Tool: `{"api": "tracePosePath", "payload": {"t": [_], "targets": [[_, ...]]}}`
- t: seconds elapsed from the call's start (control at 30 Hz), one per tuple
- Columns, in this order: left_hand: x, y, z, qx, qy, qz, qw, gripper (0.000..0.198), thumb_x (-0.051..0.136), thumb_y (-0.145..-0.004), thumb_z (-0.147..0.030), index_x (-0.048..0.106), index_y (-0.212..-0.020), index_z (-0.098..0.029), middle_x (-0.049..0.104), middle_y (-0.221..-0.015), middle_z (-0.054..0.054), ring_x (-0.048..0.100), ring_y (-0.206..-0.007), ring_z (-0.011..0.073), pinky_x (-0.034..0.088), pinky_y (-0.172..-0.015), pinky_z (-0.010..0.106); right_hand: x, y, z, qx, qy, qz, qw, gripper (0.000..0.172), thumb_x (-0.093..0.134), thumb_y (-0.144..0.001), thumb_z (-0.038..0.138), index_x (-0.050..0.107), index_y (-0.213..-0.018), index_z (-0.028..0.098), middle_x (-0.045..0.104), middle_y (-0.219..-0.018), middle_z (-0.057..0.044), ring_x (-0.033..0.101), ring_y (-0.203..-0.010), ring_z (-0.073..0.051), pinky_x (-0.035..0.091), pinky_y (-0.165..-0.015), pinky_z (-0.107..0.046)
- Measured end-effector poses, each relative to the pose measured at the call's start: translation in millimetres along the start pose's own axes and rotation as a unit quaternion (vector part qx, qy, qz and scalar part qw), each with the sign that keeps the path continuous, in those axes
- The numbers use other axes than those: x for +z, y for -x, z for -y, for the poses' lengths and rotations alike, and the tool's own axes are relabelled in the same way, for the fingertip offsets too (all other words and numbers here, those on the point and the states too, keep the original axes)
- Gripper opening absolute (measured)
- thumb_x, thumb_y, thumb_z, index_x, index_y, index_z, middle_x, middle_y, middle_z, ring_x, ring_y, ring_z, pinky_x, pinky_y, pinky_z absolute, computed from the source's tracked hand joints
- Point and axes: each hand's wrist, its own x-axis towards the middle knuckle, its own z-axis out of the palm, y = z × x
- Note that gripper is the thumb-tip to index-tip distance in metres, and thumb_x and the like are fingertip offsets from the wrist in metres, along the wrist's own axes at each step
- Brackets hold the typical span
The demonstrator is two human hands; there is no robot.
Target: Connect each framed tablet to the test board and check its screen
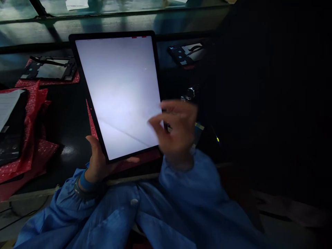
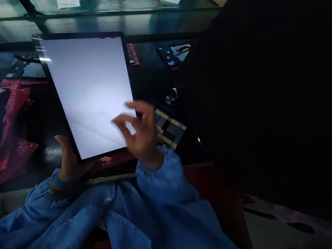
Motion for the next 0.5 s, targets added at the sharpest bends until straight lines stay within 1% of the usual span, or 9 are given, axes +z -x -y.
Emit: {"api": "tracePosePath", "payload": {"t": [0.03, 0.07, 0.13, 0.17, 0.2, 0.23, 0.33, 0.43, 0.5], "targets": [[-3.3, -0.3, -0.3, 0.007, 0.008, 0.007, 1.000, 0.101, 0.067, -0.065, -0.082, 0.047, -0.148, -0.028, 0.069, -0.132, 0.008, 0.062, -0.123, 0.0409, 0.058, -0.095, 0.055, -2.6, -12.0, -11.1, 0.072, -0.044, -0.019, 0.996, 0.006, 0.069, -0.091, 0.029, 0.068, -0.085, 0.028, 0.065, -0.104, 0.000, 0.064, -0.105, -0.019, 0.055, -0.092, -0.037], [-5.6, -0.4, -0.7, 0.013, 0.016, 0.012, 1.000, 0.100, 0.069, -0.065, -0.080, 0.047, -0.149, -0.029, 0.069, -0.132, 0.008, 0.064, -0.120, 0.0407, 0.059, -0.094, 0.055, -4.0, -23.1, -22.2, 0.159, -0.108, -0.031, 0.981, 0.008, 0.068, -0.091, 0.032, 0.066, -0.084, 0.028, 0.066, -0.102, 0.001, 0.066, -0.102, -0.018, 0.057, -0.088, -0.036], [-7.0, -0.2, -1.9, 0.021, 0.023, 0.013, 0.999, 0.097, 0.070, -0.067, -0.078, 0.046, -0.149, -0.032, 0.067, -0.137, 0.006, 0.066, -0.117, 0.0398, 0.061, -0.091, 0.053, -3.9, -40.2, -41.0, 0.303, -0.251, -0.042, 0.918, 0.011, 0.063, -0.093, 0.034, 0.060, -0.085, 0.028, 0.067, -0.091, 0.003, 0.070, -0.091, -0.017, 0.060, -0.080, -0.035], [-6.4, 0.2, -2.6, 0.026, 0.022, 0.009, 0.999, 0.096, 0.071, -0.066, -0.077, 0.046, -0.149, -0.034, 0.064, -0.140, 0.005, 0.066, -0.116, 0.0396, 0.062, -0.088, 0.051, -2.7, -45.6, -47.7, 0.350, -0.301, -0.046, 0.886, 0.011, 0.060, -0.095, 0.033, 0.056, -0.086, 0.028, 0.067, -0.086, 0.005, 0.071, -0.087, -0.016, 0.060, -0.078, -0.034], [-5.2, 0.7, -3.5, 0.030, 0.018, 0.008, 0.999, 0.096, 0.072, -0.066, -0.076, 0.046, -0.149, -0.036, 0.062, -0.143, 0.003, 0.066, -0.117, 0.0395, 0.063, -0.085, 0.050, -1.2, -49.0, -52.3, 0.377, -0.332, -0.054, 0.863, 0.011, 0.059, -0.096, 0.030, 0.053, -0.086, 0.028, 0.067, -0.080, 0.006, 0.071, -0.085, -0.015, 0.060, -0.077, -0.033], [-3.7, 1.3, -4.4, 0.033, 0.010, 0.008, 0.999, 0.096, 0.072, -0.065, -0.076, 0.045, -0.149, -0.037, 0.060, -0.146, 0.002, 0.066, -0.118, 0.0392, 0.064, -0.083, 0.049, 0.4, -50.7, -54.9, 0.390, -0.346, -0.062, 0.851, 0.011, 0.057, -0.097, 0.028, 0.051, -0.087, 0.028, 0.066, -0.076, 0.008, 0.071, -0.085, -0.013, 0.060, -0.077, -0.031], [1.7, 2.9, -7.0, 0.042, -0.028, -0.005, 0.999, 0.095, 0.069, -0.066, -0.079, 0.045, -0.149, -0.038, 0.058, -0.147, 0.001, 0.061, -0.125, 0.0395, 0.064, -0.083, 0.048, 3.0, -49.6, -54.7, 0.397, -0.365, -0.092, 0.837, 0.010, 0.054, -0.099, 0.027, 0.050, -0.090, 0.029, 0.066, -0.072, 0.010, 0.071, -0.081, -0.010, 0.058, -0.073, -0.025], [10.4, 3.4, -8.5, 0.053, -0.055, -0.040, 0.996, 0.096, 0.069, -0.067, -0.079, 0.044, -0.150, -0.036, 0.053, -0.152, 0.001, 0.048, -0.137, 0.0424, 0.060, -0.093, 0.054, 1.9, -46.9, -52.9, 0.399, -0.394, -0.102, 0.822, 0.010, 0.050, -0.102, 0.029, 0.048, -0.092, 0.029, 0.070, -0.070, 0.010, 0.071, -0.070, -0.009, 0.057, -0.060, -0.021], [18.2, 3.6, -8.9, 0.046, -0.053, -0.052, 0.996, 0.098, 0.070, -0.068, -0.078, 0.042, -0.151, -0.034, 0.051, -0.154, 0.002, 0.037, -0.145, 0.0427, 0.055, -0.099, 0.058, 0.0, -46.0, -54.3, 0.395, -0.406, -0.108, 0.817, 0.011, 0.048, -0.103, 0.032, 0.047, -0.093, 0.028, 0.071, -0.068, 0.010, 0.071, -0.066, -0.008, 0.056, -0.057, -0.019]]}}
